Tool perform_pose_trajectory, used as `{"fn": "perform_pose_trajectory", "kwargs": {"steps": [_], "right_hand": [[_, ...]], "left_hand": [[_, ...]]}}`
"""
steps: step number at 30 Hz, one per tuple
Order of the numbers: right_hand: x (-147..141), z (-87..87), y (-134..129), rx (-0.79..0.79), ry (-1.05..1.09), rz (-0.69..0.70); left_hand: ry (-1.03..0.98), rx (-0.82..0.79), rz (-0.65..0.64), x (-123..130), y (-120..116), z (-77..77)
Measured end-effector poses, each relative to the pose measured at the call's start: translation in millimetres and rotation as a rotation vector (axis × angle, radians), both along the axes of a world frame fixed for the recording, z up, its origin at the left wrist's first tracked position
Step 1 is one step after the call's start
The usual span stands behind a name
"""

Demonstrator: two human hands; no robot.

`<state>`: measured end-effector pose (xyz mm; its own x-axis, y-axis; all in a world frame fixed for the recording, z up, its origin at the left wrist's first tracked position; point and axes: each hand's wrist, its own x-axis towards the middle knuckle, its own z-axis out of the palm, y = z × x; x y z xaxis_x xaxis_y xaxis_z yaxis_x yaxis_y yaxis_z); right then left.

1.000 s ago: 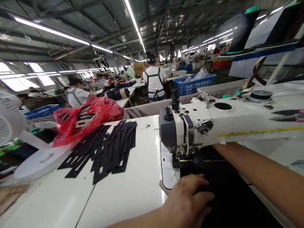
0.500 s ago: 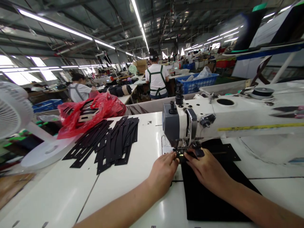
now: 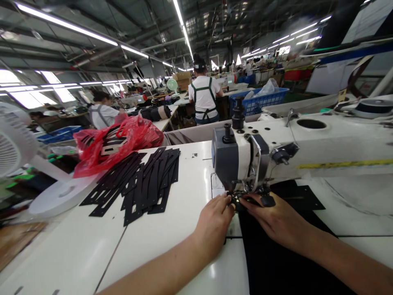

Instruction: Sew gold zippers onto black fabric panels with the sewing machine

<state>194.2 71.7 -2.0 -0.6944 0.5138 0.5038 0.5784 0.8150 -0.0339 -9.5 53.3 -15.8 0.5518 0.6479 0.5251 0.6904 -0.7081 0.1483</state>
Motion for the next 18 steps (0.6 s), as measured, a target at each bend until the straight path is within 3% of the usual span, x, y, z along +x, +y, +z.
{"fn": "perform_pose_trajectory", "kwargs": {"steps": [4, 18], "right_hand": [[2.1, 0.1, 2.5, 0.011, 0.022, 0.045], [-0.8, -0.7, 3.0, -0.075, -0.023, -0.015]], "left_hand": [[0.019, -0.003, -0.027, 0.4, 2.4, 0.1], [0.011, 0.069, -0.084, -2.2, 14.0, -4.0]]}}
